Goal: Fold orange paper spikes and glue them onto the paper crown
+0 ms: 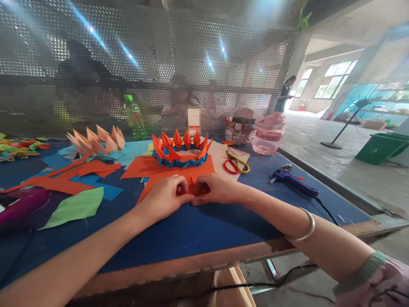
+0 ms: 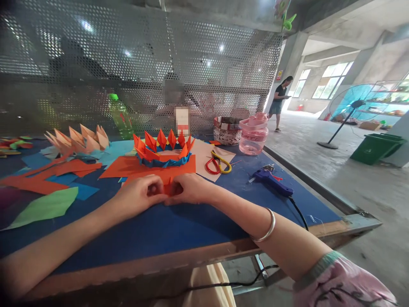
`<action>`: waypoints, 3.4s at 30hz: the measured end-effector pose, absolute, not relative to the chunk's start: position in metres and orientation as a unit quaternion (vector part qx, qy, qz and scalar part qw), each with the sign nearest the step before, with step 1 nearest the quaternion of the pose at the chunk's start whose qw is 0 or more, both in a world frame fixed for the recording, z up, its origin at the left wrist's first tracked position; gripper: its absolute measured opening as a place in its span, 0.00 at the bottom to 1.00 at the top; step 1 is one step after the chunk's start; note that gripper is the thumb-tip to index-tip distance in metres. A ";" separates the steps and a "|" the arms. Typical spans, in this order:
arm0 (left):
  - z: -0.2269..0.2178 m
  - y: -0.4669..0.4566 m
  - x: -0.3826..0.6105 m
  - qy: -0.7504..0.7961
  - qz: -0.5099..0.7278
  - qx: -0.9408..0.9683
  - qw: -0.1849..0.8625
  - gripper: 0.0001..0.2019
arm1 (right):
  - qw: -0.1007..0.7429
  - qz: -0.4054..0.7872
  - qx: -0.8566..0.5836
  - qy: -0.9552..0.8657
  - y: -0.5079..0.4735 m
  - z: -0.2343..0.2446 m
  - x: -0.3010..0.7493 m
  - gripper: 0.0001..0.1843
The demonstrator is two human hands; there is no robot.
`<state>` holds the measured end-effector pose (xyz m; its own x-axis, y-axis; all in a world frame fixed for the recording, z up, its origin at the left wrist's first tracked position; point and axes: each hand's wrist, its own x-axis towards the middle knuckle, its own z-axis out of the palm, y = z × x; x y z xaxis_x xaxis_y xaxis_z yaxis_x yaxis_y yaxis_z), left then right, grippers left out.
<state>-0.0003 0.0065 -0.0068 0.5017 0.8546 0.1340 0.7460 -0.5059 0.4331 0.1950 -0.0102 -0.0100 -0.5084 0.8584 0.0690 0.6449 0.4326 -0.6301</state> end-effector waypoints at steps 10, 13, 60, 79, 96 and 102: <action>-0.011 0.009 0.002 0.423 0.158 0.859 0.241 0.09 | 0.169 0.268 -0.449 -0.835 -0.010 -0.007 0.198 0.20; -0.009 0.008 0.002 0.421 0.146 0.863 0.236 0.09 | 0.161 0.270 -0.444 -0.839 -0.009 -0.006 0.199 0.20; -0.014 0.027 -0.004 0.422 0.286 0.780 0.363 0.15 | 0.274 0.164 -0.490 -0.811 0.003 -0.025 0.200 0.05; 0.001 0.009 -0.005 0.413 0.329 0.818 0.230 0.14 | 0.280 0.050 -0.415 -0.864 -0.023 -0.011 0.181 0.22; -0.004 0.012 -0.013 0.375 0.259 0.889 0.048 0.10 | 0.351 0.060 -0.358 -0.863 -0.007 -0.013 0.198 0.19; -0.005 0.006 -0.012 0.368 0.191 0.910 -0.014 0.07 | 0.295 0.077 -0.377 -0.875 -0.006 -0.015 0.202 0.20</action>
<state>-0.0123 0.0059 -0.0046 0.6566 0.6639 0.3579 0.6747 -0.7291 0.1149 0.2018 -0.0056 -0.0152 -0.5421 0.7044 0.4582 0.6138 0.7043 -0.3566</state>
